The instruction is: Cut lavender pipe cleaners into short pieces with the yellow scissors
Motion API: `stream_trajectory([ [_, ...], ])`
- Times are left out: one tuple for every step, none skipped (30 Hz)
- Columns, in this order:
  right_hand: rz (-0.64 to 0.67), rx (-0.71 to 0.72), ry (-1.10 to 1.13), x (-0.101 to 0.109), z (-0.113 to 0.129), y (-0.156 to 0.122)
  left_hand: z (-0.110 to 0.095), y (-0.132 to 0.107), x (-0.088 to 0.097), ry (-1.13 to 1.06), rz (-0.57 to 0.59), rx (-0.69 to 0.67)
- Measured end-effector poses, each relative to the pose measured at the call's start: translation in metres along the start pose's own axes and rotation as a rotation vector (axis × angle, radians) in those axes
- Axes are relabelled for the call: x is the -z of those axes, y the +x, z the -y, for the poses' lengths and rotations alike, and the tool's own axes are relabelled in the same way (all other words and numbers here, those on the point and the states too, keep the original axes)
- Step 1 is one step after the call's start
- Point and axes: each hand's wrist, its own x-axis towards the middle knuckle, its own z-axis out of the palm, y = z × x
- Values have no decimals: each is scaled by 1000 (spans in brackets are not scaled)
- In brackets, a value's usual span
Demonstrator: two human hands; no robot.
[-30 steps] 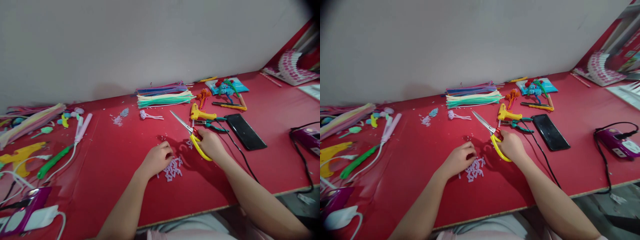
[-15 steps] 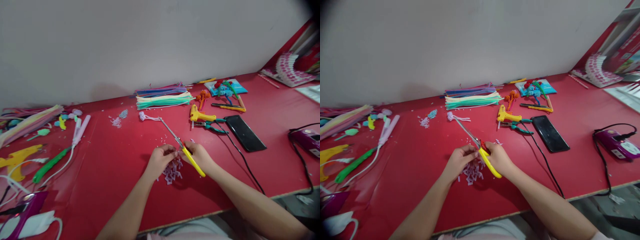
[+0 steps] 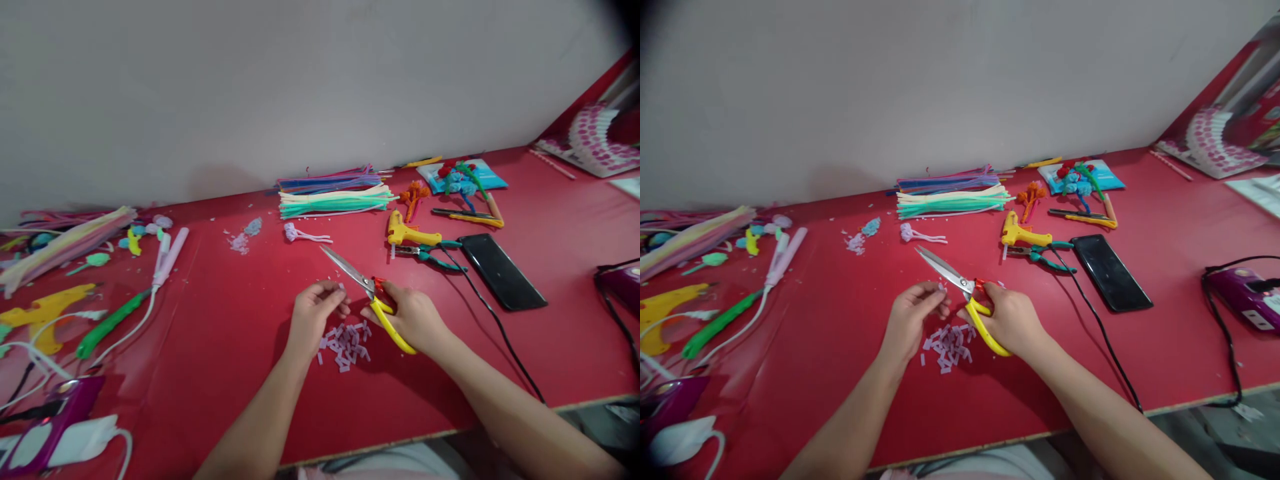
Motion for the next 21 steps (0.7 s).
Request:
stream_trajectory([
  [-1, 14, -55, 1, 0, -1, -2, 2, 2, -56, -38, -14],
  [5, 32, -99, 0, -1, -2, -3, 3, 5, -95, -67, -35],
  [16, 48, -135, -1, -1, -2, -5, 4, 7, -120, -88, -60],
  [28, 61, -168, -2, -1, -3, -6, 5, 8, -135, -101, -86],
  [40, 70, -199, -4, -1, -3, -7, 6, 10, -141, -108, -109],
  [52, 80, -227, -5, -1, -4, -8, 6, 10, -139, -112, -129],
  [64, 92, -251, -7, -1, -4, -9, 6, 11, -132, -115, -145],
  [73, 105, -273, -8, -2, -4, -9, 6, 11, -127, -118, -157],
  [81, 119, -292, -9, -2, -4, -9, 6, 11, -121, -121, -164],
  [84, 130, -309, -10, -3, -4, -10, 6, 11, -116, -122, -167],
  [87, 136, -321, -11, -4, -4, -10, 6, 11, -113, -123, -168],
  [89, 138, -329, -11, -4, -4, -10, 6, 11, -111, -124, -168],
  [90, 137, -333, -12, -5, -4, -10, 6, 11, -112, -124, -166],
  [91, 135, -335, -12, -5, -3, -10, 6, 11, -112, -123, -163],
  [92, 133, -336, -12, -5, -3, -10, 6, 11, -113, -123, -160],
  [94, 132, -338, -12, -6, -3, -10, 6, 11, -115, -123, -158],
  [97, 135, -340, -12, -5, -4, -10, 6, 11, -117, -122, -155],
  [99, 139, -343, -13, -5, -4, -10, 6, 11, -120, -123, -151],
  [100, 142, -346, -13, -5, -4, -10, 6, 11, -123, -124, -147],
  [99, 146, -349, -13, -5, -4, -10, 6, 12, -127, -127, -143],
  [97, 149, -350, -13, -4, -4, -10, 6, 12, -132, -131, -137],
])
